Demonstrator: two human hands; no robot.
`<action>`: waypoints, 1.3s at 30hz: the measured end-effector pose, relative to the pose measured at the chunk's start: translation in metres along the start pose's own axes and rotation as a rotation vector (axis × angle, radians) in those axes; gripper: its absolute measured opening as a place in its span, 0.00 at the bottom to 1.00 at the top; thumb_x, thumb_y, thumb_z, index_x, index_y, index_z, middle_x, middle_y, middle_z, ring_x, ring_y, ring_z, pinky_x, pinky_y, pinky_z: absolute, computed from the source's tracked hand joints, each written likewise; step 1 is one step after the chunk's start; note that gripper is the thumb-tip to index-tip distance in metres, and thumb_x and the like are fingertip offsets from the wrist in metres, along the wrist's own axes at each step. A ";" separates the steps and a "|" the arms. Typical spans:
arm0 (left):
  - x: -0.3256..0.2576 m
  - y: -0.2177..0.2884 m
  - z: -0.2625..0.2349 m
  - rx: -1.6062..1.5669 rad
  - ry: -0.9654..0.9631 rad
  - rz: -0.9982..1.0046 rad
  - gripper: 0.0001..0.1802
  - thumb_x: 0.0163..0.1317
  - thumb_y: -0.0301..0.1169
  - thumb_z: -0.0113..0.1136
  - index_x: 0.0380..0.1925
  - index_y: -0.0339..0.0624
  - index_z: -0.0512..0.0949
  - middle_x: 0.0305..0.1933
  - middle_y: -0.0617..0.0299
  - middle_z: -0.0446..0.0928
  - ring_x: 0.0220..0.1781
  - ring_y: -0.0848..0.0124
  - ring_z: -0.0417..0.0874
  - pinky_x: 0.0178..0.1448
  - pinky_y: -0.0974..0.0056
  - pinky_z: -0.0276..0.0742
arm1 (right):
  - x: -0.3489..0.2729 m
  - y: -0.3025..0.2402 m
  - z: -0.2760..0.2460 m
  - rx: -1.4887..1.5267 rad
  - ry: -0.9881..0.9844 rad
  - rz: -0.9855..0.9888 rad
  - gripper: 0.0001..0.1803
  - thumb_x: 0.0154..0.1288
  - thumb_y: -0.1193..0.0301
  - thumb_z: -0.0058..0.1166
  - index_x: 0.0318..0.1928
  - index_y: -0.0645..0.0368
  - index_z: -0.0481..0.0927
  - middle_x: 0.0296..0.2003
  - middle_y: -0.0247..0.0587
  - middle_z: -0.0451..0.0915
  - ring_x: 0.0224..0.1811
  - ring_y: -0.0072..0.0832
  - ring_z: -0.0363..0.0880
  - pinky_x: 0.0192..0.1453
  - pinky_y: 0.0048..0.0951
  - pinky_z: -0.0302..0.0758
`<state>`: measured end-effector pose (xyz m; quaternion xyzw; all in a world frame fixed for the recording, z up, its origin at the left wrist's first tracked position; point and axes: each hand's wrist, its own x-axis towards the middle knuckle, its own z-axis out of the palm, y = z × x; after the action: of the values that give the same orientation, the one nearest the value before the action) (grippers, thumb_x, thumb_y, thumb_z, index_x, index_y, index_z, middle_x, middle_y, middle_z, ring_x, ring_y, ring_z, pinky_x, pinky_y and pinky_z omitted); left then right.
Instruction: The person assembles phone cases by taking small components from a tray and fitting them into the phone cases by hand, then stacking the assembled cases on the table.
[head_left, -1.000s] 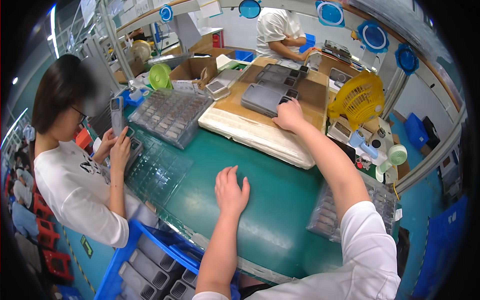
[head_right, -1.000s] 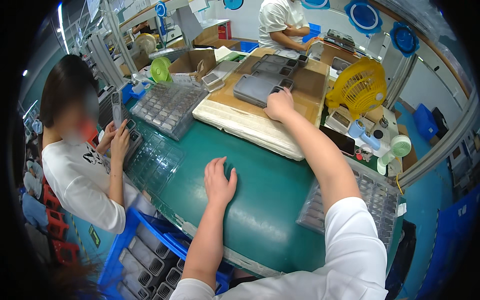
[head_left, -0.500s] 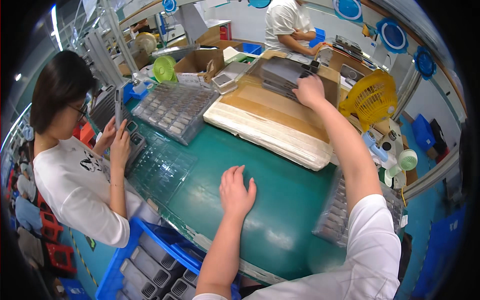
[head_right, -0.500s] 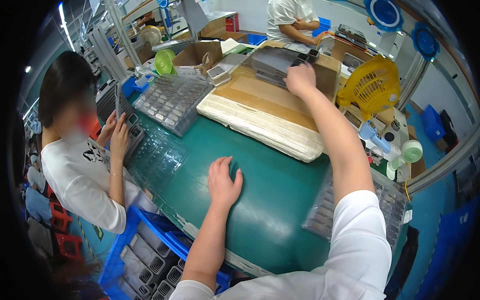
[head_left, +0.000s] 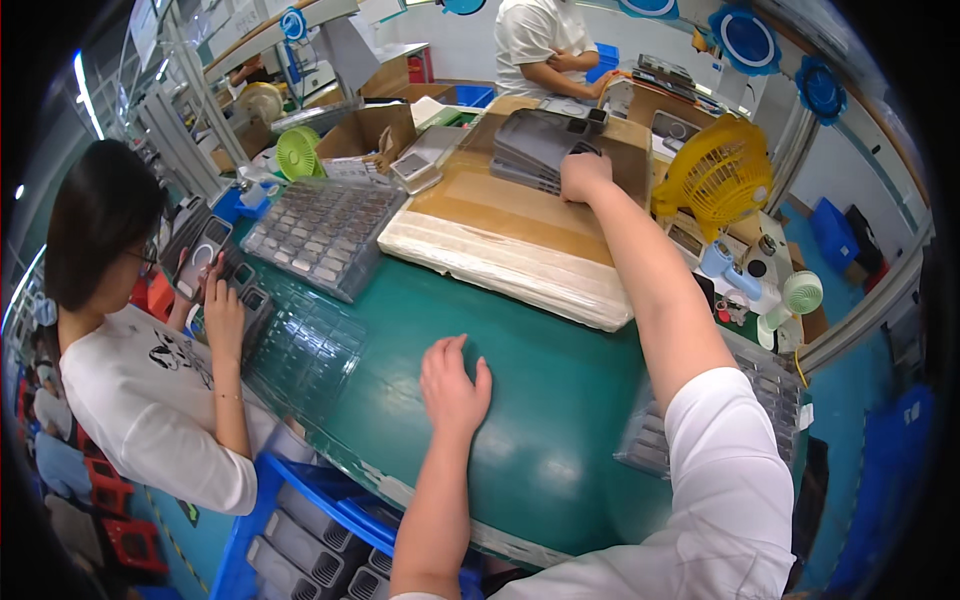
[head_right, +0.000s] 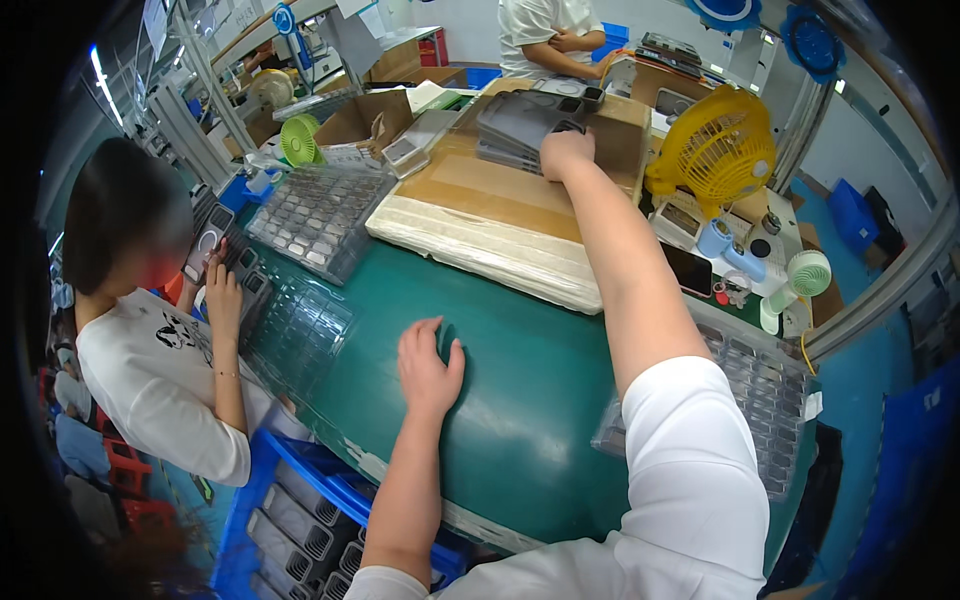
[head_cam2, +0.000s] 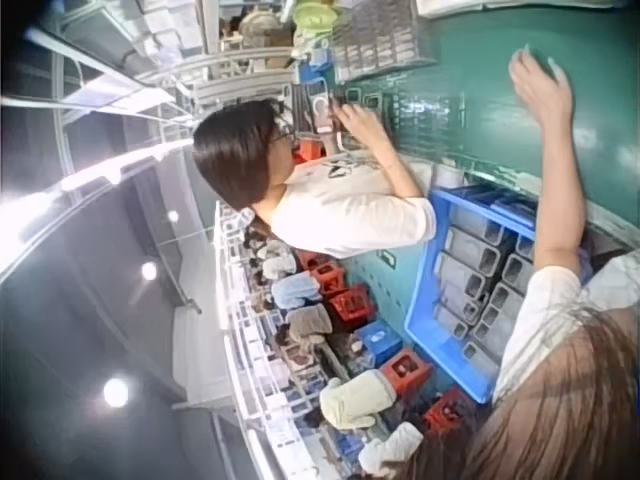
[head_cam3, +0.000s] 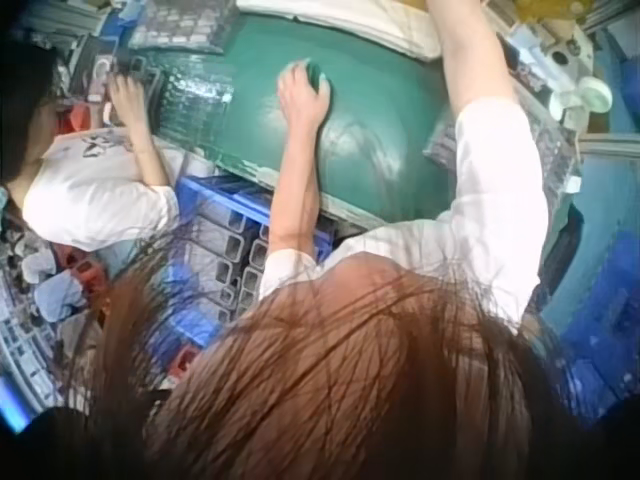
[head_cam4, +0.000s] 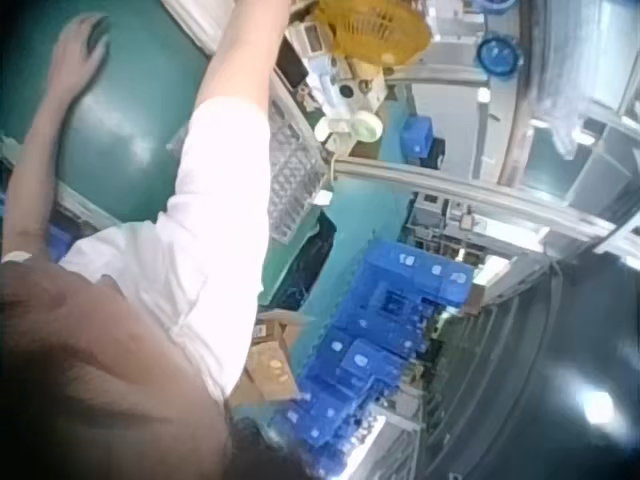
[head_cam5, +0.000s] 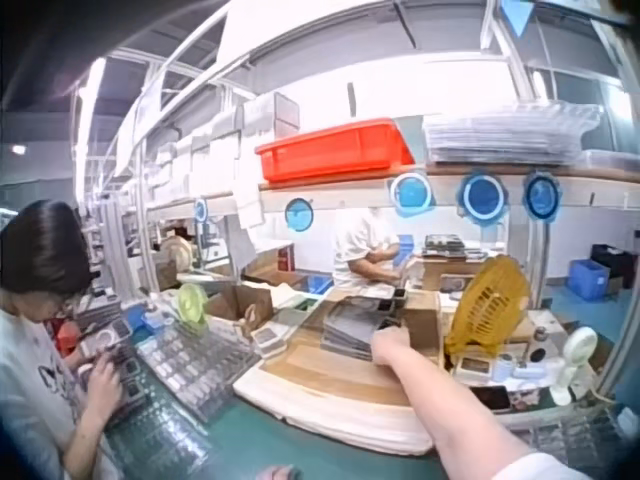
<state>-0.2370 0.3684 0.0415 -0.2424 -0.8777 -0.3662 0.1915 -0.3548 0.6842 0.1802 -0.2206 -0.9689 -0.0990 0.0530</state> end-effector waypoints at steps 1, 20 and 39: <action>0.000 0.000 0.000 -0.021 -0.001 -0.008 0.23 0.52 0.32 0.59 0.50 0.40 0.72 0.52 0.53 0.70 0.57 0.55 0.69 0.58 0.53 0.66 | -0.004 0.004 0.000 -0.004 0.022 -0.015 0.19 0.41 0.60 0.70 0.34 0.56 0.86 0.39 0.47 0.83 0.47 0.39 0.80 0.66 0.47 0.61; -0.029 -0.010 -0.005 -0.362 0.027 -0.213 0.14 0.61 0.35 0.57 0.44 0.39 0.78 0.43 0.53 0.78 0.45 0.62 0.79 0.52 0.61 0.74 | -0.405 0.069 -0.055 0.317 -0.122 -1.437 0.04 0.42 0.68 0.54 0.17 0.53 0.77 0.22 0.28 0.76 0.46 0.29 0.73 0.70 0.50 0.56; -0.247 0.103 -0.114 -1.008 -0.369 -0.257 0.65 0.43 0.63 0.67 0.70 0.38 0.43 0.68 0.51 0.55 0.69 0.61 0.59 0.70 0.58 0.54 | -0.369 0.010 0.010 0.444 0.247 -1.404 0.14 0.52 0.73 0.52 0.39 0.65 0.81 0.48 0.49 0.77 0.58 0.42 0.70 0.60 0.38 0.70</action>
<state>0.0393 0.2767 0.0461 -0.2551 -0.6354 -0.7129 -0.1516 -0.0197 0.5408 0.1182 0.4787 -0.8661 0.0644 0.1290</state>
